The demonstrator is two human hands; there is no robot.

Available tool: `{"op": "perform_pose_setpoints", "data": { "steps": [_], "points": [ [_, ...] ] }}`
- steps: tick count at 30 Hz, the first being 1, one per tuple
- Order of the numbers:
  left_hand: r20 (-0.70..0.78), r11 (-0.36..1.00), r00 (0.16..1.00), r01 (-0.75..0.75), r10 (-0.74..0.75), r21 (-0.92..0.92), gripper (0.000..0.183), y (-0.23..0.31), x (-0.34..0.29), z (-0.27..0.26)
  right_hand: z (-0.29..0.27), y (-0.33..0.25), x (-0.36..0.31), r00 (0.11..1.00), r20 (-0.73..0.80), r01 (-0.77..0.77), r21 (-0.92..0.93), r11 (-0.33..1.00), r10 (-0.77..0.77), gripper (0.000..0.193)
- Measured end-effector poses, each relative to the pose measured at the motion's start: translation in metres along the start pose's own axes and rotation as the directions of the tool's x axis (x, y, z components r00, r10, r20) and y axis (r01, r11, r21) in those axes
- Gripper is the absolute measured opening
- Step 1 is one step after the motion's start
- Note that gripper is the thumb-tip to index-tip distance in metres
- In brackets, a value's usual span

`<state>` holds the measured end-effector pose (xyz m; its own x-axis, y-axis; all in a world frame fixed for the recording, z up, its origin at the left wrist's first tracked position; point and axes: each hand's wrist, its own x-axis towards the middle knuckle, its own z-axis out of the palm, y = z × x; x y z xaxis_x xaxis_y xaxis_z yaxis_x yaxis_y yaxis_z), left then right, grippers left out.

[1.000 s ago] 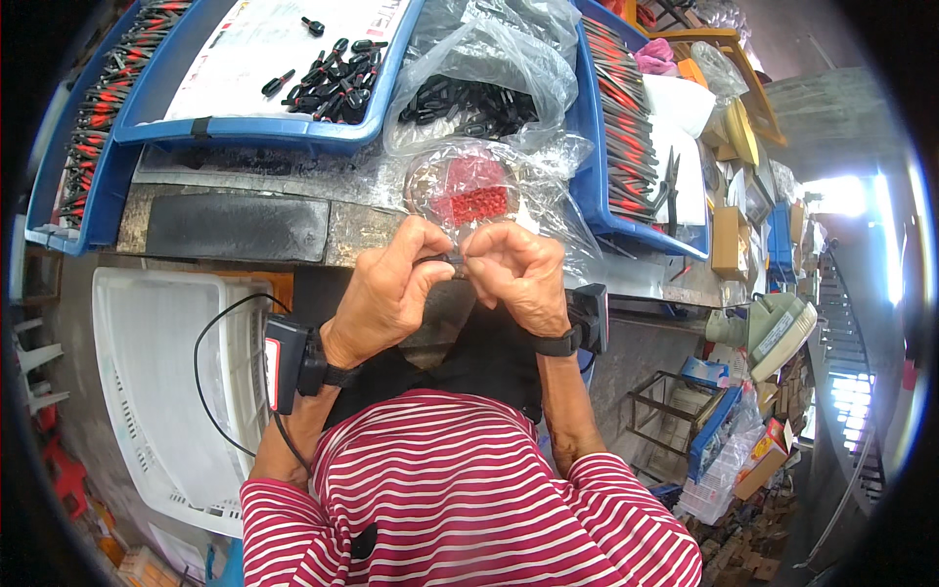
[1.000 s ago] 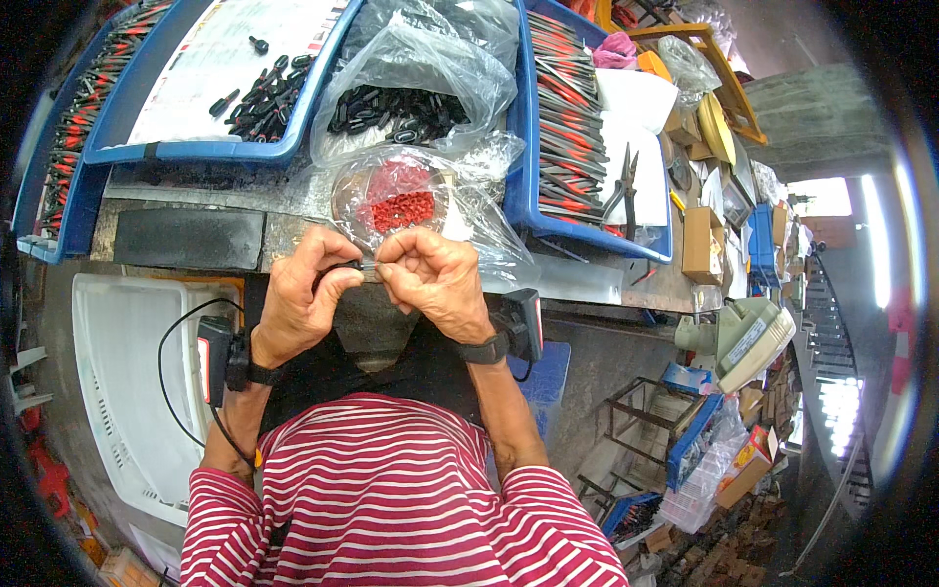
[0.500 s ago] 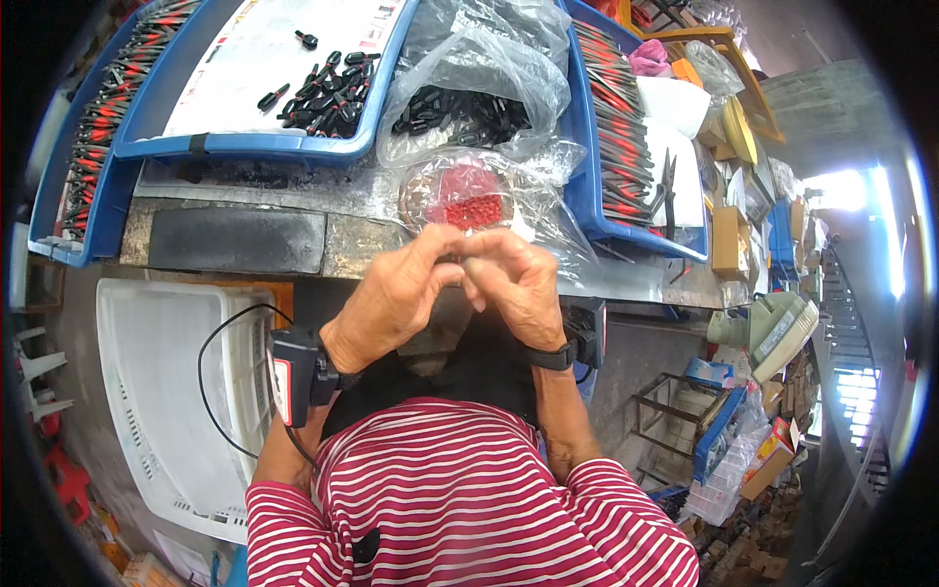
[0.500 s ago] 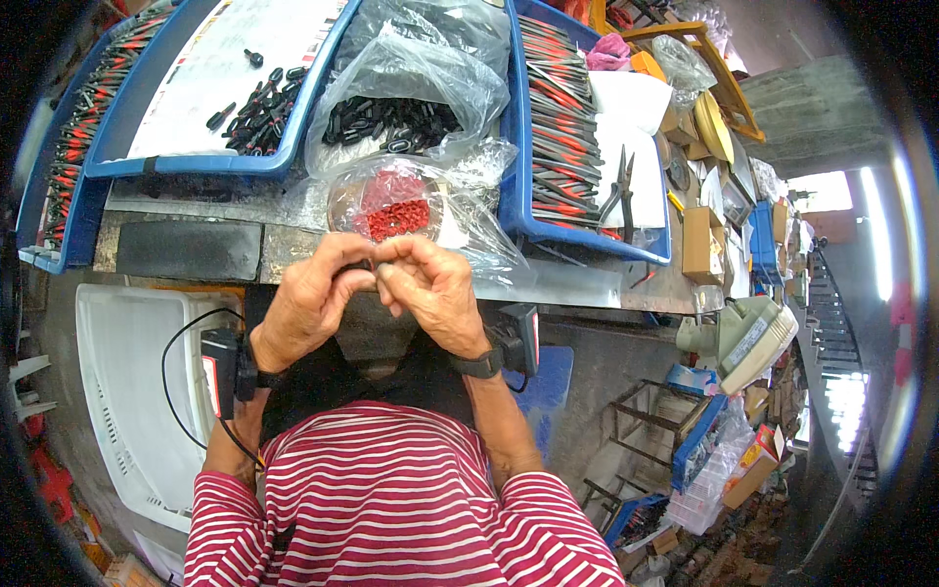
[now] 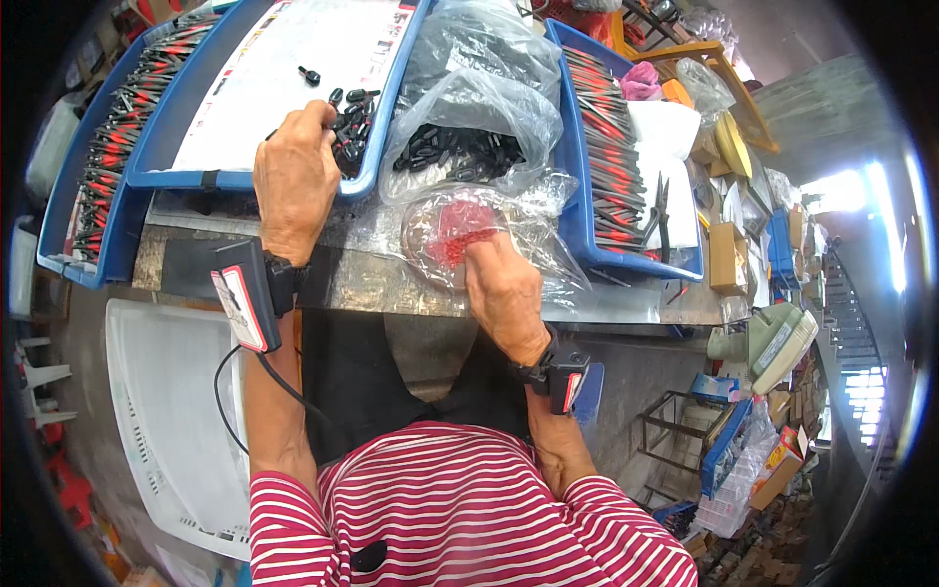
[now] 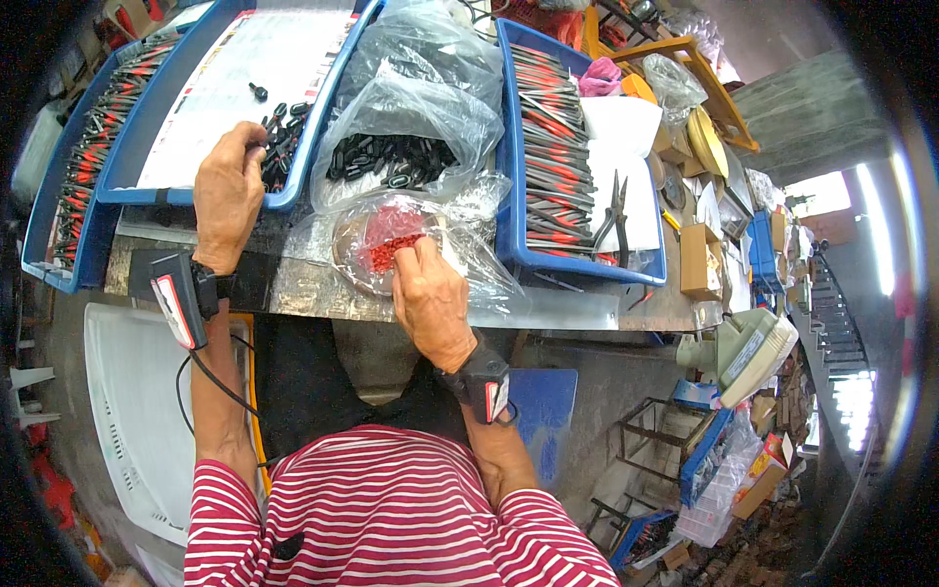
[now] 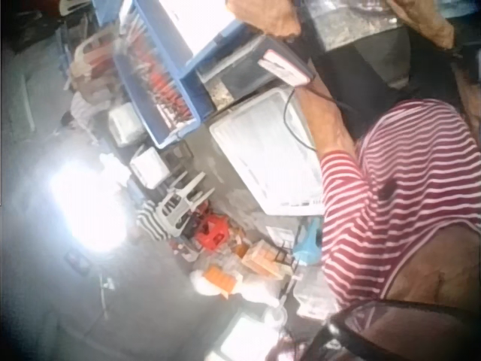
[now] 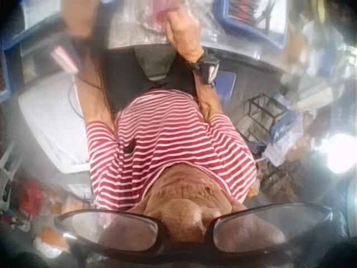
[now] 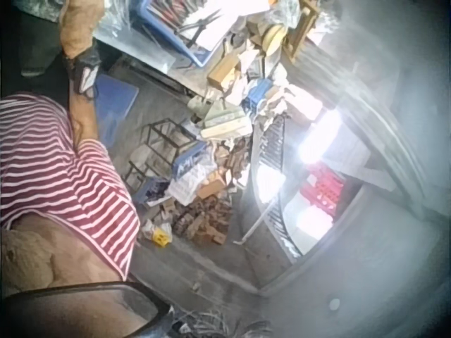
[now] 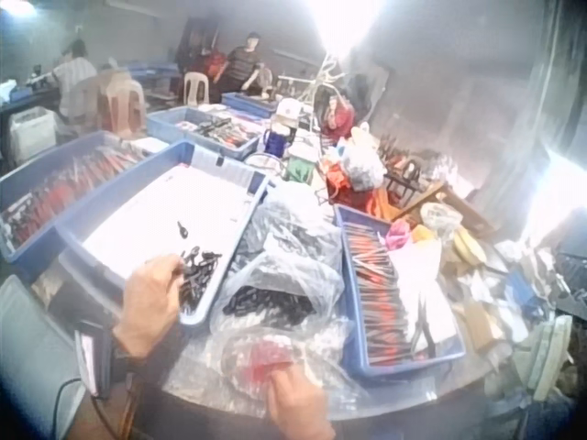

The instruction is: The person picks up a small black plastic component from a tray and presses it into a larger red plastic piece held in their other hand, repeating this action with several components.

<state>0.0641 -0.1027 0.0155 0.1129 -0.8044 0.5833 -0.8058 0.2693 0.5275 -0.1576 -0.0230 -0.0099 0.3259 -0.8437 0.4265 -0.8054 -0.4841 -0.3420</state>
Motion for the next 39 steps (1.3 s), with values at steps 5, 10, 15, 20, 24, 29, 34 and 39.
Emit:
{"op": "perform_pose_setpoints", "data": {
  "steps": [5, 10, 15, 20, 24, 29, 34, 39],
  "points": [
    [-0.094, 0.982, 0.989, -0.100, 0.116, 0.160, 0.019, 0.011, 0.000, 0.005, -0.001, 0.001, 0.003, 0.999, 0.018, 0.032, -0.023, 0.999, -0.032, 0.014],
    [-0.028, 0.932, 0.957, -0.289, 0.290, -0.218, 0.018, 0.046, -0.008, 0.032, 0.003, 0.005, -0.001, 0.998, -0.054, -0.014, 0.091, 0.996, 0.019, 0.012],
    [0.329, 0.957, 0.917, -0.147, 0.227, -0.250, 0.015, 0.057, -0.006, 0.068, 0.000, -0.002, 0.001, 0.991, -0.126, -0.019, 0.136, 0.991, 0.037, 0.011],
    [0.482, 0.972, 0.856, -0.091, 0.188, -0.218, 0.019, 0.063, 0.001, 0.080, 0.002, 0.001, -0.001, 0.992, -0.118, -0.025, 0.151, 0.988, 0.044, 0.013],
    [0.511, 0.962, 0.819, -0.178, 0.260, -0.204, 0.025, 0.055, -0.002, 0.092, 0.001, 0.001, 0.000, 0.991, -0.125, -0.030, 0.170, 0.985, 0.052, 0.013],
    [0.512, 0.949, 0.799, -0.247, 0.315, -0.198, 0.016, 0.055, -0.003, 0.089, 0.002, 0.004, -0.001, 0.990, -0.133, -0.021, 0.175, 0.984, 0.044, 0.013],
    [0.512, 0.947, 0.797, -0.252, 0.319, -0.198, 0.016, 0.048, -0.005, 0.086, 0.003, 0.005, -0.002, 0.994, -0.106, -0.011, 0.157, 0.988, 0.028, 0.013],
    [0.558, 0.964, 0.788, -0.183, 0.260, -0.191, 0.019, 0.048, -0.002, 0.084, 0.002, 0.004, -0.001, 0.993, -0.118, -0.008, 0.173, 0.985, 0.029, 0.014]
  ]
}}
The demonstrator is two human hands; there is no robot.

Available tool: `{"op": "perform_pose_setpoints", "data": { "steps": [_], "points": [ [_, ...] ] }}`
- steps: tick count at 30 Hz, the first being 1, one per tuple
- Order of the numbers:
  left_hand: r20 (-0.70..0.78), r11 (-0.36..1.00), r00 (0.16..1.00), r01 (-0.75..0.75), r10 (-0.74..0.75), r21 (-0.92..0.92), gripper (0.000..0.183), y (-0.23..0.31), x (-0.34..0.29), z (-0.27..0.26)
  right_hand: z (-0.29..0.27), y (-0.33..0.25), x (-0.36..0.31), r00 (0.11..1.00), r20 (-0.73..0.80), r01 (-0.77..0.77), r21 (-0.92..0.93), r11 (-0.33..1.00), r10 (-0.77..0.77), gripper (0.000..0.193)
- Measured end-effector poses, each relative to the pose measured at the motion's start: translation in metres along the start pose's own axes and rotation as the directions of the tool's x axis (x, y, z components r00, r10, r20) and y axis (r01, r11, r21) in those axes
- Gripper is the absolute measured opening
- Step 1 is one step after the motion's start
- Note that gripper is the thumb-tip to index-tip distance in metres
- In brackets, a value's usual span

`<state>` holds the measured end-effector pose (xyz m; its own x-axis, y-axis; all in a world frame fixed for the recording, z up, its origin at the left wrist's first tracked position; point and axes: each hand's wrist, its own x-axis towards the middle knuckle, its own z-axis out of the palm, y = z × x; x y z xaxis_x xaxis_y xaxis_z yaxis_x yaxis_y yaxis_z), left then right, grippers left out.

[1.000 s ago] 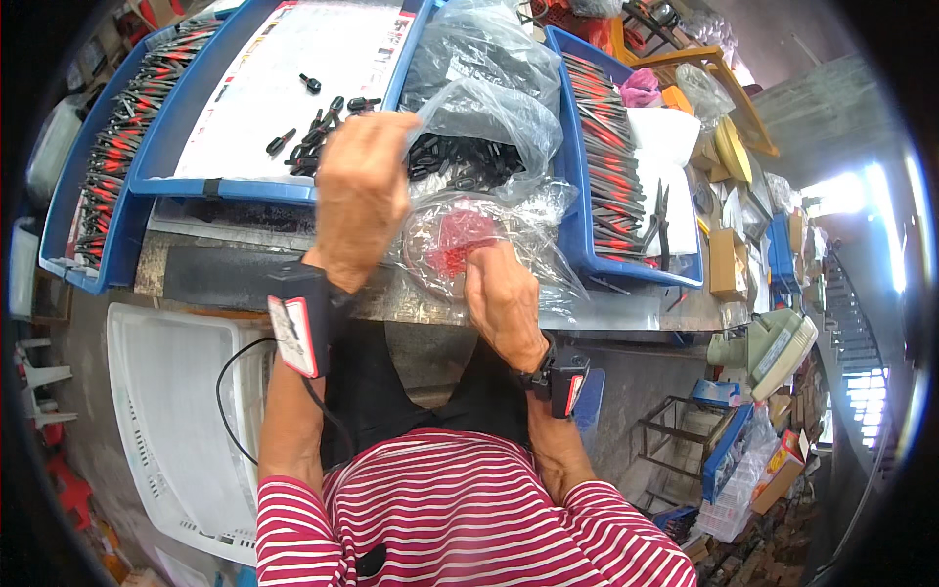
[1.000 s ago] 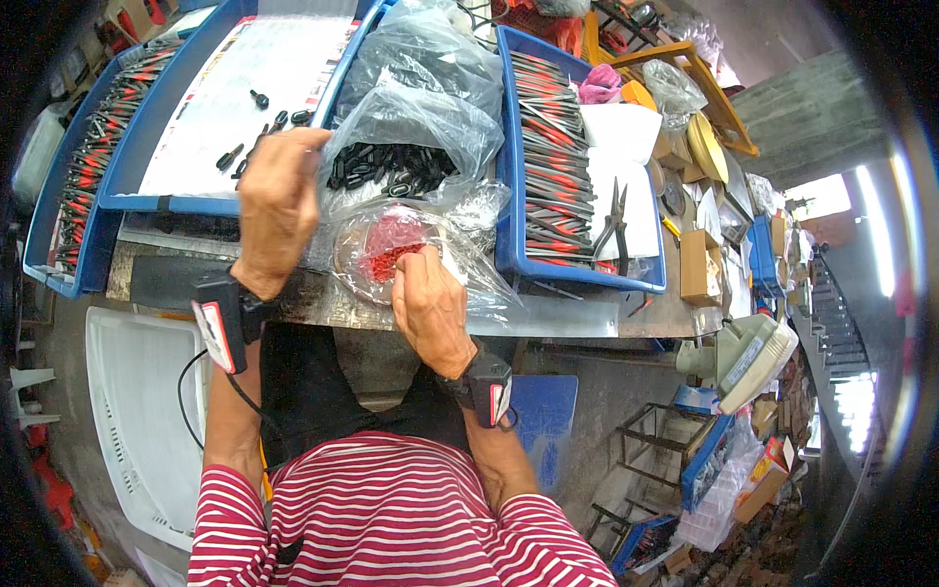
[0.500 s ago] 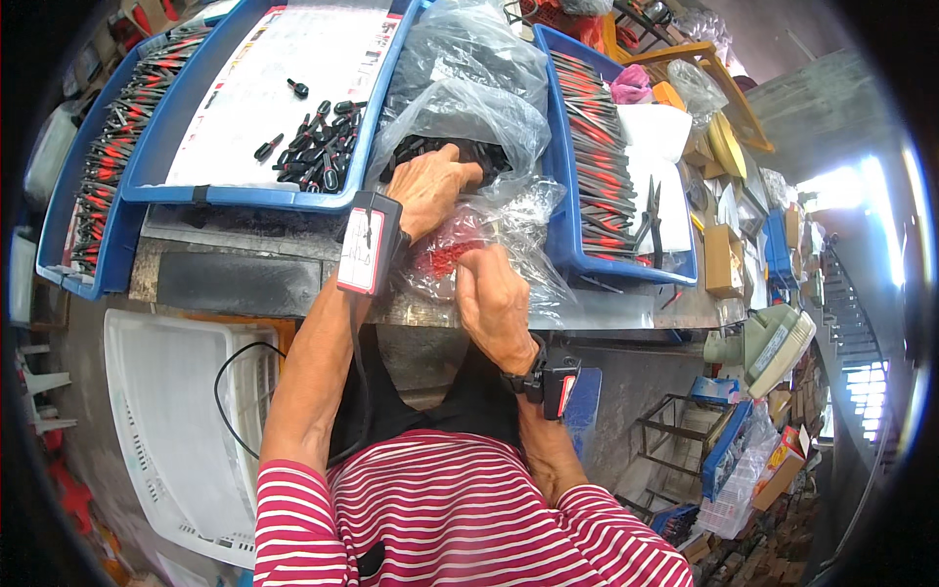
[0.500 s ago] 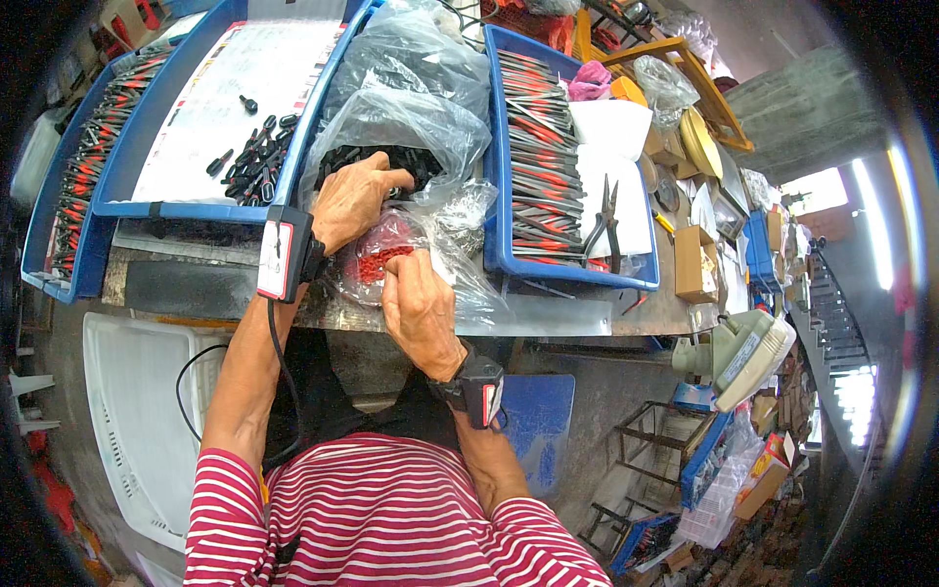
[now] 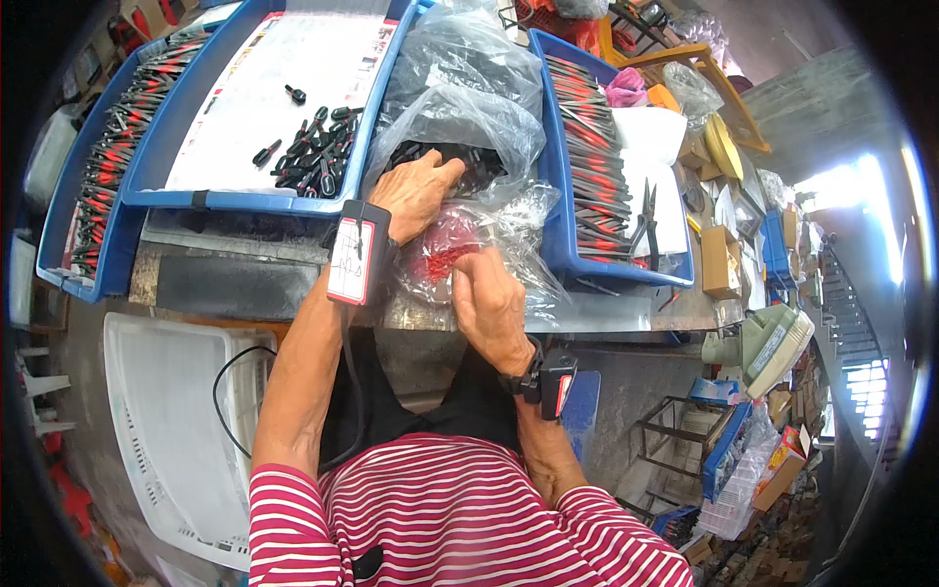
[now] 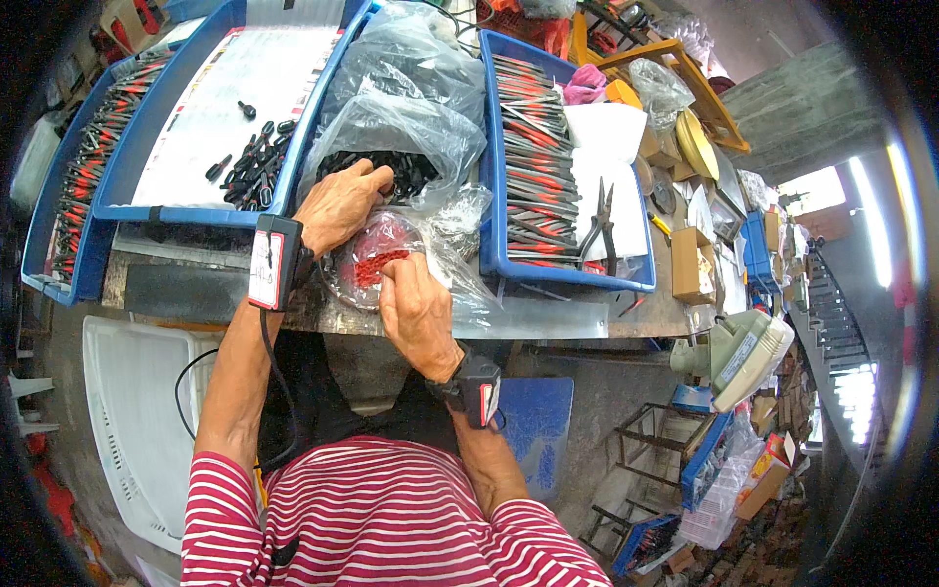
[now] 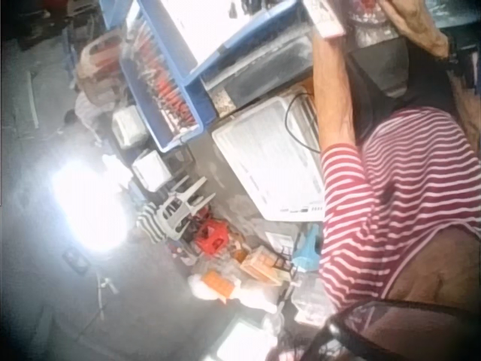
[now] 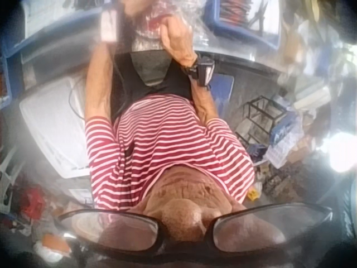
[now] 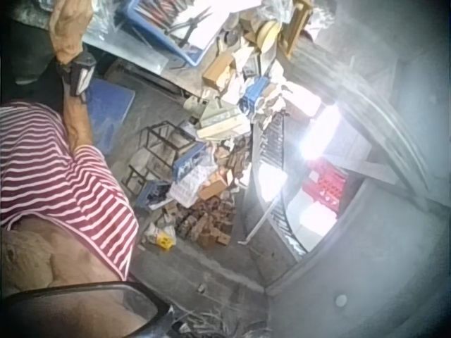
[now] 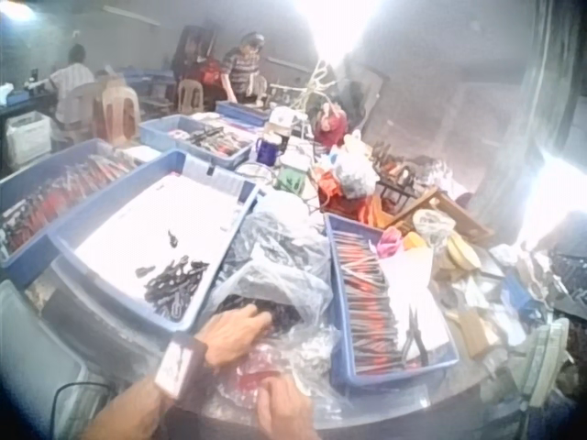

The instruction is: The person picks up a small black plastic component from a tray and presses it into a larger red plastic piece held in their other hand, repeating this action with several components.

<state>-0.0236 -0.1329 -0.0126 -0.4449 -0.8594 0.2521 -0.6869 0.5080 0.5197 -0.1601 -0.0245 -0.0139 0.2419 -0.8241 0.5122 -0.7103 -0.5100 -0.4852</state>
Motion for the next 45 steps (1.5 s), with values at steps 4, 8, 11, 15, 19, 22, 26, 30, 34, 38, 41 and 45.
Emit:
{"op": "perform_pose_setpoints", "data": {
  "steps": [4, 8, 11, 15, 19, 22, 26, 30, 34, 38, 41, 45],
  "points": [
    [-0.025, 0.999, 1.000, 0.001, 0.001, 0.044, 0.015, -0.002, 0.002, 0.000, 0.000, -0.001, 0.000, 0.999, -0.048, -0.023, 0.021, 1.000, 0.024, 0.011],
    [-0.148, 0.992, 0.988, -0.025, 0.044, 0.126, 0.016, 0.008, -0.002, -0.005, 0.000, -0.001, -0.001, 0.996, -0.059, -0.069, 0.074, 0.995, 0.074, 0.014],
    [-0.374, 0.991, 0.920, -0.084, 0.117, 0.101, 0.022, 0.007, -0.005, -0.004, 0.001, -0.002, -0.001, 0.992, -0.077, -0.088, 0.112, 0.990, 0.097, 0.013],
    [-0.628, 0.971, 0.778, -0.171, 0.031, -0.165, 0.018, 0.023, -0.017, -0.014, -0.002, -0.002, -0.001, 0.990, -0.117, -0.065, 0.120, 0.991, 0.079, 0.012],
    [-0.485, 0.750, 0.818, -0.104, -0.308, -0.653, 0.013, 0.046, -0.045, -0.028, -0.008, -0.007, 0.001, 0.966, -0.084, -0.216, 0.251, 0.943, 0.244, 0.008],
    [-0.245, 0.365, 0.869, -0.081, -0.430, -0.927, 0.011, 0.059, -0.066, -0.029, -0.014, -0.016, 0.007, 0.924, -0.060, -0.325, 0.393, 0.860, 0.376, 0.005],
    [-0.141, 0.170, 0.879, -0.070, -0.455, -0.983, 0.009, 0.069, -0.088, -0.022, -0.020, -0.021, 0.012, 0.850, 0.094, -0.442, 0.663, 0.604, 0.519, 0.005],
    [-0.099, 0.206, 0.889, -0.005, -0.448, -0.978, 0.009, 0.072, -0.098, -0.015, -0.021, -0.021, 0.011, 0.859, 0.187, -0.375, 0.864, 0.337, 0.476, 0.009],
    [-0.080, 0.207, 0.886, 0.019, -0.457, -0.978, 0.008, 0.075, -0.103, -0.012, -0.021, -0.023, 0.010, 0.861, 0.177, -0.364, 0.869, 0.335, 0.477, 0.008],
    [-0.082, 0.231, 0.903, 0.019, -0.421, -0.973, 0.014, 0.076, -0.107, -0.010, -0.020, -0.023, 0.008, 0.885, 0.139, -0.346, 0.834, 0.429, 0.444, 0.008],
    [-0.087, 0.244, 0.911, 0.016, -0.404, -0.970, 0.020, 0.077, -0.108, -0.010, -0.018, -0.024, 0.007, 0.891, 0.098, -0.322, 0.825, 0.464, 0.444, 0.007],
    [-0.119, 0.289, 0.916, -0.003, -0.384, -0.957, 0.022, 0.075, -0.109, -0.010, -0.014, -0.026, 0.006, 0.900, 0.066, -0.322, 0.767, 0.556, 0.430, 0.007]
  ]
}}
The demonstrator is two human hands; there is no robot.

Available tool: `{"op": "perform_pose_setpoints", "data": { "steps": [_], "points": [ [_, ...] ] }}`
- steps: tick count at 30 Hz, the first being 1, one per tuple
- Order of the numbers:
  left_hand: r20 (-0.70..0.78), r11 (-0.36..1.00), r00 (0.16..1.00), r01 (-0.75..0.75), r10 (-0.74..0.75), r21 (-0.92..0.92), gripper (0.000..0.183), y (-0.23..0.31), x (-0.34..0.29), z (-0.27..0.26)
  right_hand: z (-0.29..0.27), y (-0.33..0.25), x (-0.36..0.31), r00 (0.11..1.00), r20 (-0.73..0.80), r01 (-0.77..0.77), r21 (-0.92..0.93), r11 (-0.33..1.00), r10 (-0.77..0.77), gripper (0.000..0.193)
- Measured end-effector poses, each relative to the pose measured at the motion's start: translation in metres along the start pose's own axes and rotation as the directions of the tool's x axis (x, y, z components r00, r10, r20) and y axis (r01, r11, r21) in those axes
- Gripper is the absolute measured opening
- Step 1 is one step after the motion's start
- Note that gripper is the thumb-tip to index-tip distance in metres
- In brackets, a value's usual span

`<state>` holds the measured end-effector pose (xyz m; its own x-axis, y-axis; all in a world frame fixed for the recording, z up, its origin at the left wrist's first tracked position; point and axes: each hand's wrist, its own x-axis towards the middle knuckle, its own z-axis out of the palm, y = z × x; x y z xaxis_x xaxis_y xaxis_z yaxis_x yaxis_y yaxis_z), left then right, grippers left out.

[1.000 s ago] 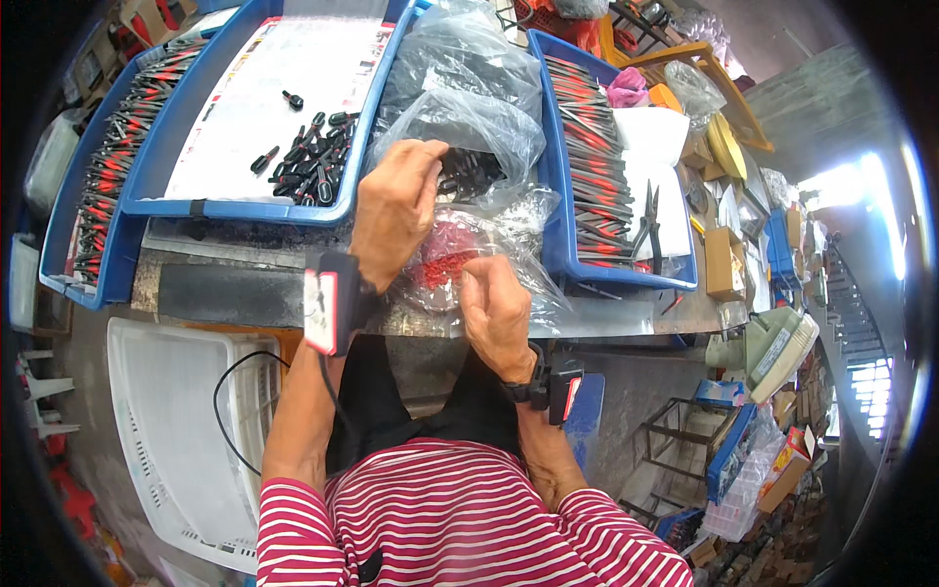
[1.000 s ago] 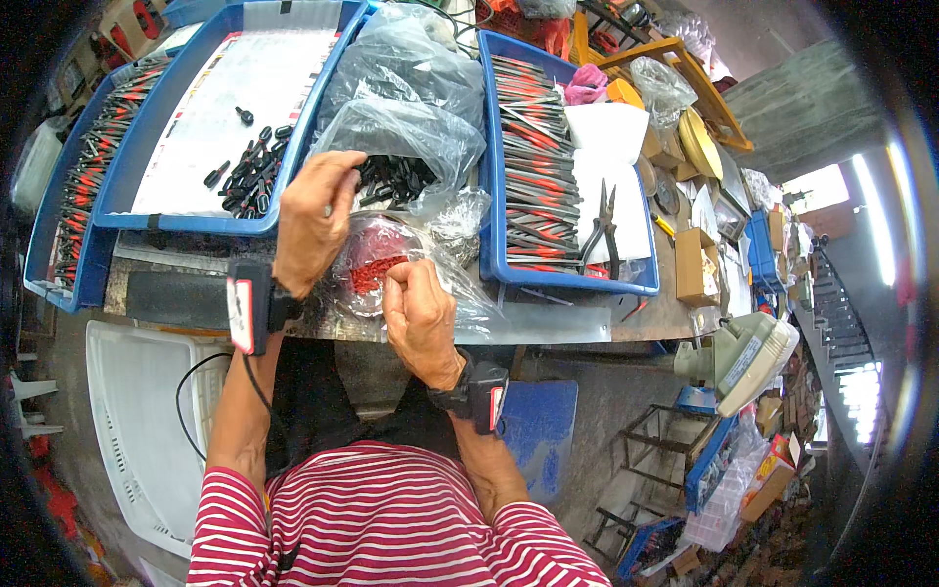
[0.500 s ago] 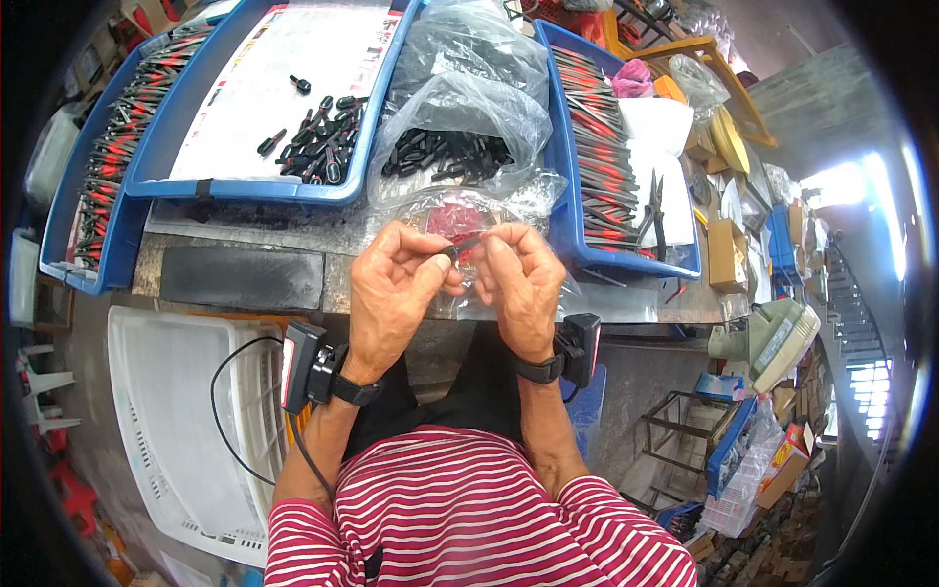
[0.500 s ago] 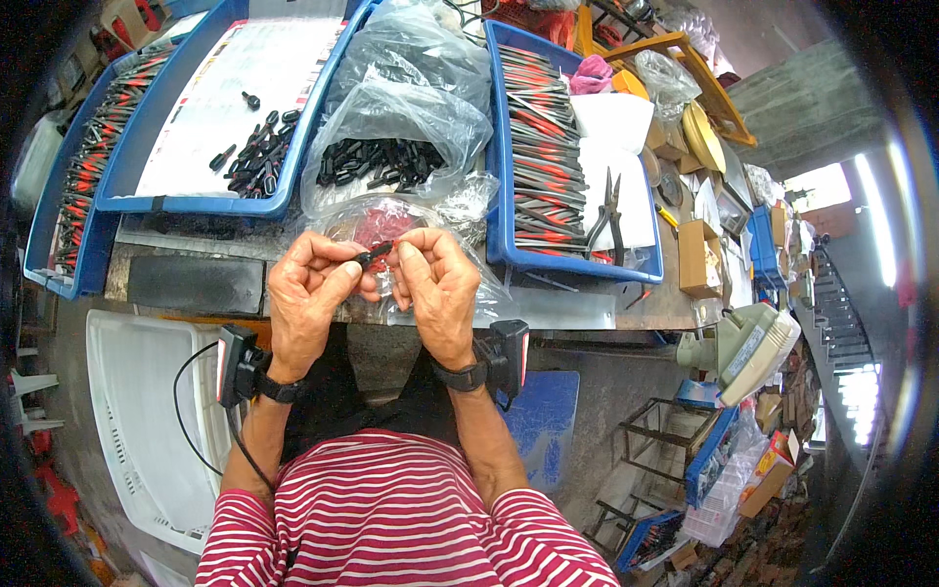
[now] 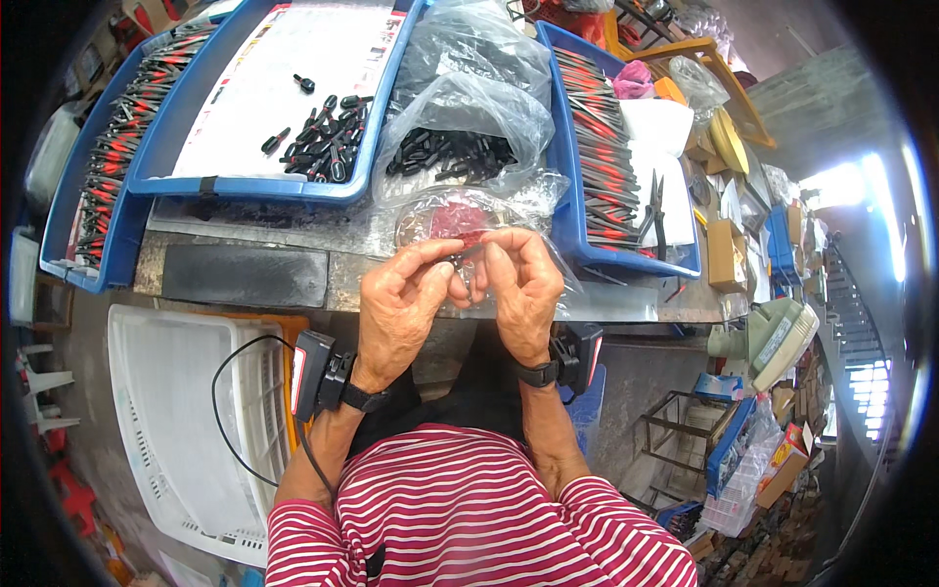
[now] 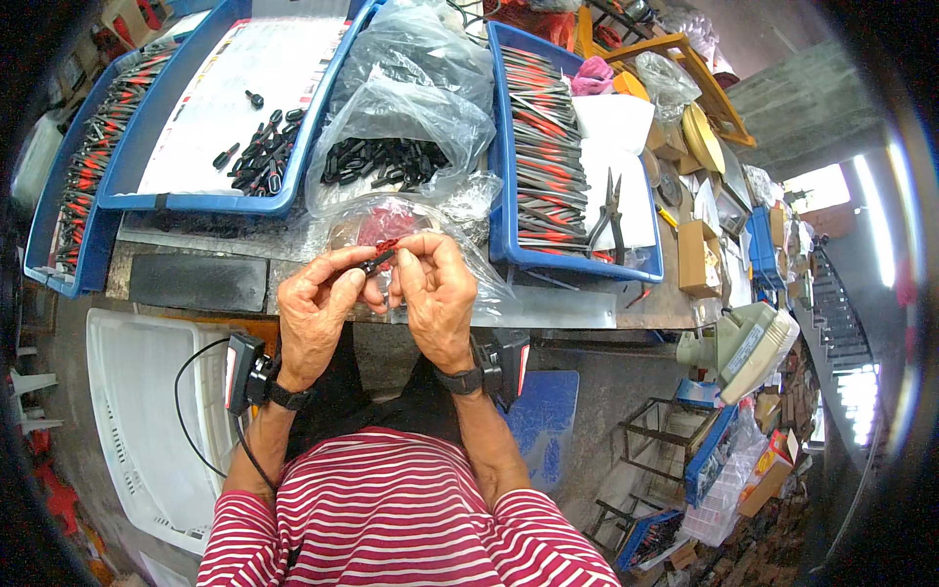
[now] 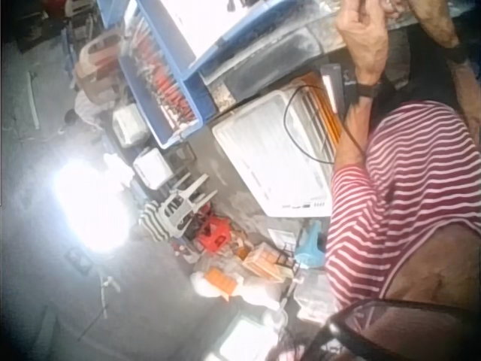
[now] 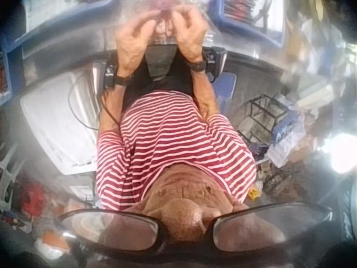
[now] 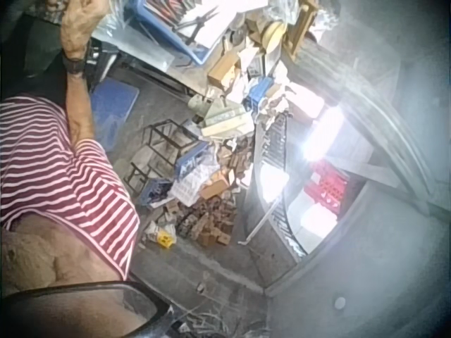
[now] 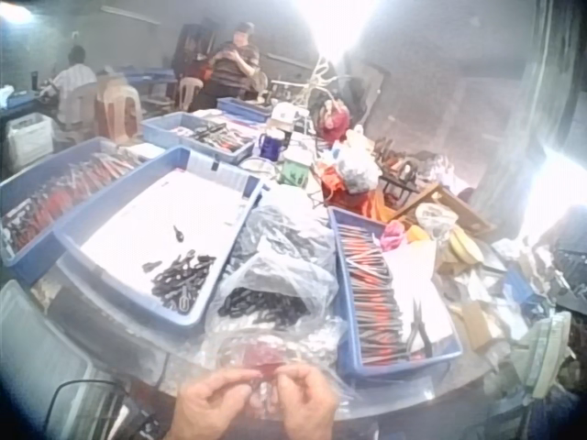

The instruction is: The person picks up a small black plastic component from a tray and presses it into a larger red plastic piece held in their other hand, repeating this action with several components.

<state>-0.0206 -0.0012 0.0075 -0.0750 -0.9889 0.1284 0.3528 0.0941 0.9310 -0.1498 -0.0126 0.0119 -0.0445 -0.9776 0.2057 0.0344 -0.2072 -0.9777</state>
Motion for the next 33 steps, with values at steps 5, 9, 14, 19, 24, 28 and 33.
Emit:
{"op": "perform_pose_setpoints", "data": {
  "steps": [5, 9, 14, 19, 24, 28, 33],
  "points": [
    [0.009, 1.000, 1.000, -0.004, 0.004, 0.012, 0.021, 0.0024, -0.0025, -0.0002, 0.0019, 0.0020, 0.0000, 1.000, -0.010, 0.001, 0.009, 1.000, -0.001, 0.008],
    [-0.017, 1.000, 1.000, 0.009, -0.009, -0.022, 0.021, -0.0016, -0.0034, -0.0004, -0.0005, 0.0053, -0.0011, 1.000, 0.016, 0.006, 0.009, 1.000, -0.006, 0.008],
    [-0.040, 1.000, 0.999, 0.002, -0.002, -0.010, 0.021, -0.0024, -0.0051, -0.0021, 0.0006, 0.0054, -0.0019, 0.997, 0.059, 0.050, -0.024, 0.998, -0.048, 0.010],
    [-0.049, 0.996, 0.998, 0.044, -0.048, -0.078, 0.022, -0.0024, -0.0068, -0.0032, 0.0023, 0.0058, -0.0028, 0.994, 0.066, 0.093, -0.044, 0.995, -0.090, 0.010],
    [-0.069, 0.988, 0.991, 0.102, -0.110, -0.116, 0.023, -0.0019, -0.0078, -0.0040, 0.0033, 0.0065, -0.0038, 0.983, 0.066, 0.177, -0.107, 0.978, -0.171, 0.010],
    [-0.064, 0.981, 0.991, 0.107, -0.118, -0.162, 0.023, -0.0022, -0.0084, -0.0048, 0.0006, 0.0087, -0.0041, 0.956, 0.131, 0.288, -0.249, 0.925, -0.262, 0.011],
    [-0.090, 0.991, 0.993, 0.063, -0.074, -0.117, 0.021, -0.0032, -0.0098, -0.0018, 0.0056, 0.0020, -0.0078, 0.967, 0.103, 0.243, -0.117, 0.963, -0.231, 0.011]
  ]
}}
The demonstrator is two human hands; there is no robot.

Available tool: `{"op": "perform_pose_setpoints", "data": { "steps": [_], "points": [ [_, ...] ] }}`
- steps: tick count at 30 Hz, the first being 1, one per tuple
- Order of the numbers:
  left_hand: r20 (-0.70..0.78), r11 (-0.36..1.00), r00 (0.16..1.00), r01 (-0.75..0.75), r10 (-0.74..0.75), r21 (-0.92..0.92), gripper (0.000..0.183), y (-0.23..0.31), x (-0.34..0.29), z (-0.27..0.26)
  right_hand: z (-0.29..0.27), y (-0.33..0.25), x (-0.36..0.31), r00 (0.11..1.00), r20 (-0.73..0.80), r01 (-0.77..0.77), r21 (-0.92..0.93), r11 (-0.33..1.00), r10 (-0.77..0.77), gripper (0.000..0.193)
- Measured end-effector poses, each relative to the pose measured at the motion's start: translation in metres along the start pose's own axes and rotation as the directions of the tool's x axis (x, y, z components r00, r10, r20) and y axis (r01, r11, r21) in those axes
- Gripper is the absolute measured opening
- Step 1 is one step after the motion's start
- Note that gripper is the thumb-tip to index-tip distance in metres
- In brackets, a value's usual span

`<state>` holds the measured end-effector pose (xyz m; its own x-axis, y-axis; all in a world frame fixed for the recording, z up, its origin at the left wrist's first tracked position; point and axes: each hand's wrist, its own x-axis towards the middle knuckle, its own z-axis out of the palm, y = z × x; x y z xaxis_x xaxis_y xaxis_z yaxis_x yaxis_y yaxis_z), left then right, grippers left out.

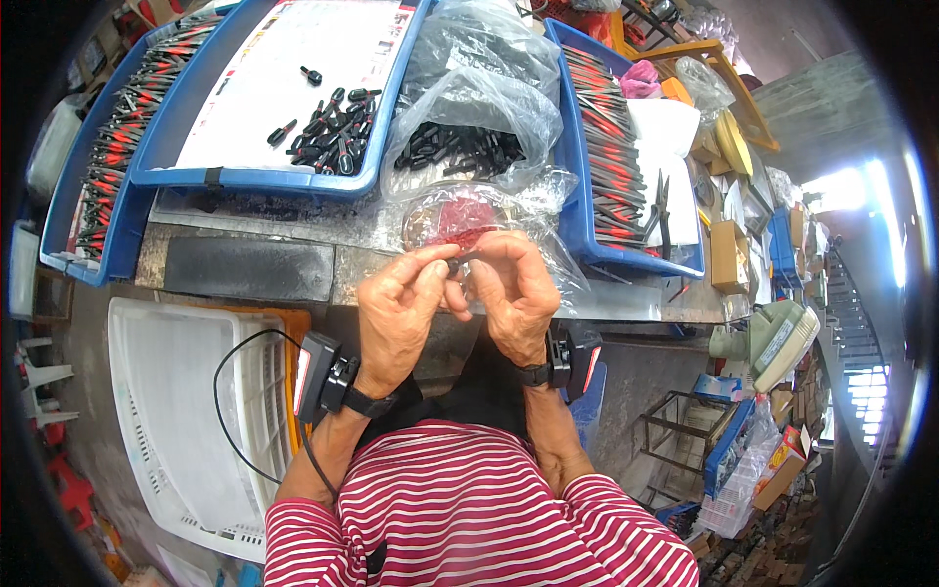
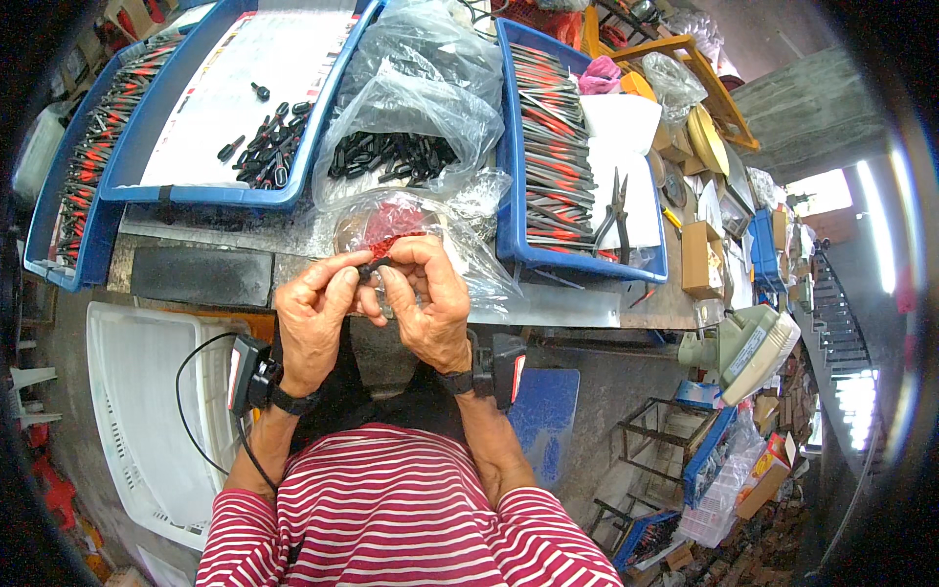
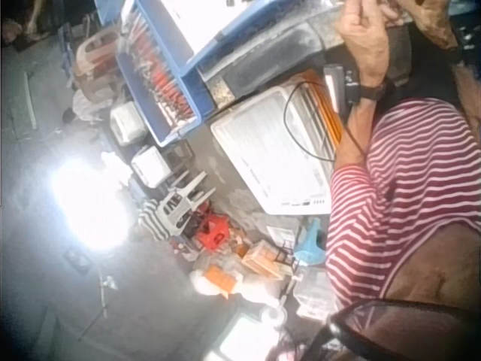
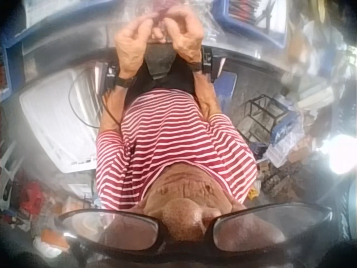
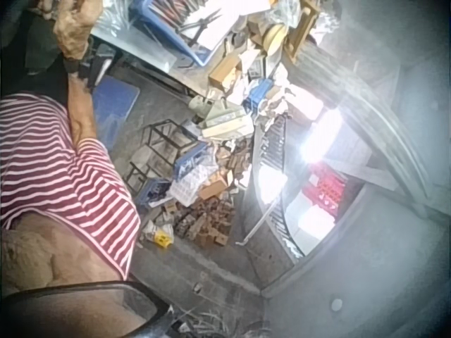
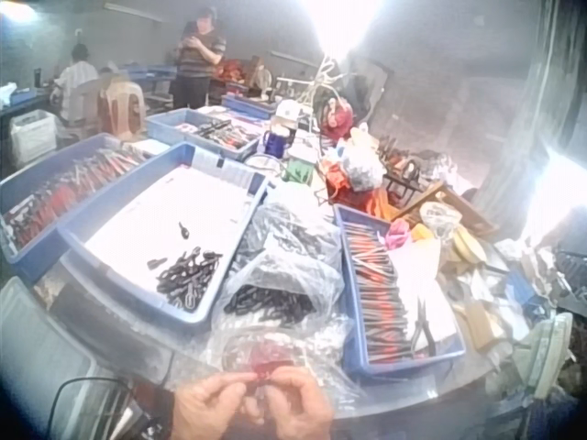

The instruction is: The person picks up a small black plastic component from a tray and presses it into a larger red plastic piece held in their other hand, repeating this action with several components.

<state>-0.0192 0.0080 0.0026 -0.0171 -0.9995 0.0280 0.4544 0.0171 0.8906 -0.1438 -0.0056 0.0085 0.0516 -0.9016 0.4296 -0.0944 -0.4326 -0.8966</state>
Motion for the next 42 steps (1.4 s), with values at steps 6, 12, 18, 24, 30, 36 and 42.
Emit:
{"op": "perform_pose_setpoints", "data": {
  "steps": [6, 12, 18, 24, 30, 36, 42],
  "points": [
    [0.175, 0.965, 0.984, -0.065, 0.021, 0.253, 0.025, 0.009, -0.002, -0.003, -0.006, -0.001, 0.003, 0.998, 0.028, -0.052, 0.057, 0.997, 0.050, 0.012],
    [0.087, 0.949, 0.995, -0.077, 0.053, 0.305, 0.029, 0.010, -0.003, -0.001, -0.006, -0.001, 0.004, 0.995, 0.071, -0.080, 0.097, 0.992, 0.073, 0.012],
    [0.098, 0.917, 0.990, -0.135, 0.106, 0.375, 0.031, 0.009, -0.003, 0.000, 0.004, -0.002, -0.001, 0.999, -0.027, -0.036, 0.102, 0.994, 0.039, 0.010],
    [0.055, 0.937, 0.986, -0.169, 0.159, 0.305, 0.029, -0.004, -0.005, 0.005, 0.007, 0.002, -0.007, 0.989, -0.128, -0.068, 0.096, 0.993, 0.080, 0.011],
    [0.022, 0.987, 0.997, -0.077, 0.075, 0.141, 0.028, -0.007, -0.009, 0.010, 0.010, 0.002, -0.014, 0.970, -0.217, 0.068, -0.178, 0.982, -0.107, 0.012],
    [-0.035, 0.999, 0.999, 0.009, -0.008, 0.034, 0.027, -0.007, -0.012, 0.015, 0.016, 0.003, -0.013, 0.925, -0.255, 0.177, -0.368, 0.913, -0.282, 0.011],
    [0.022, 0.996, 0.997, 0.080, -0.079, -0.051, 0.026, -0.006, -0.007, 0.003, 0.007, -0.003, -0.014, 0.973, -0.170, 0.114, -0.241, 0.964, -0.157, 0.010]
  ]
}}
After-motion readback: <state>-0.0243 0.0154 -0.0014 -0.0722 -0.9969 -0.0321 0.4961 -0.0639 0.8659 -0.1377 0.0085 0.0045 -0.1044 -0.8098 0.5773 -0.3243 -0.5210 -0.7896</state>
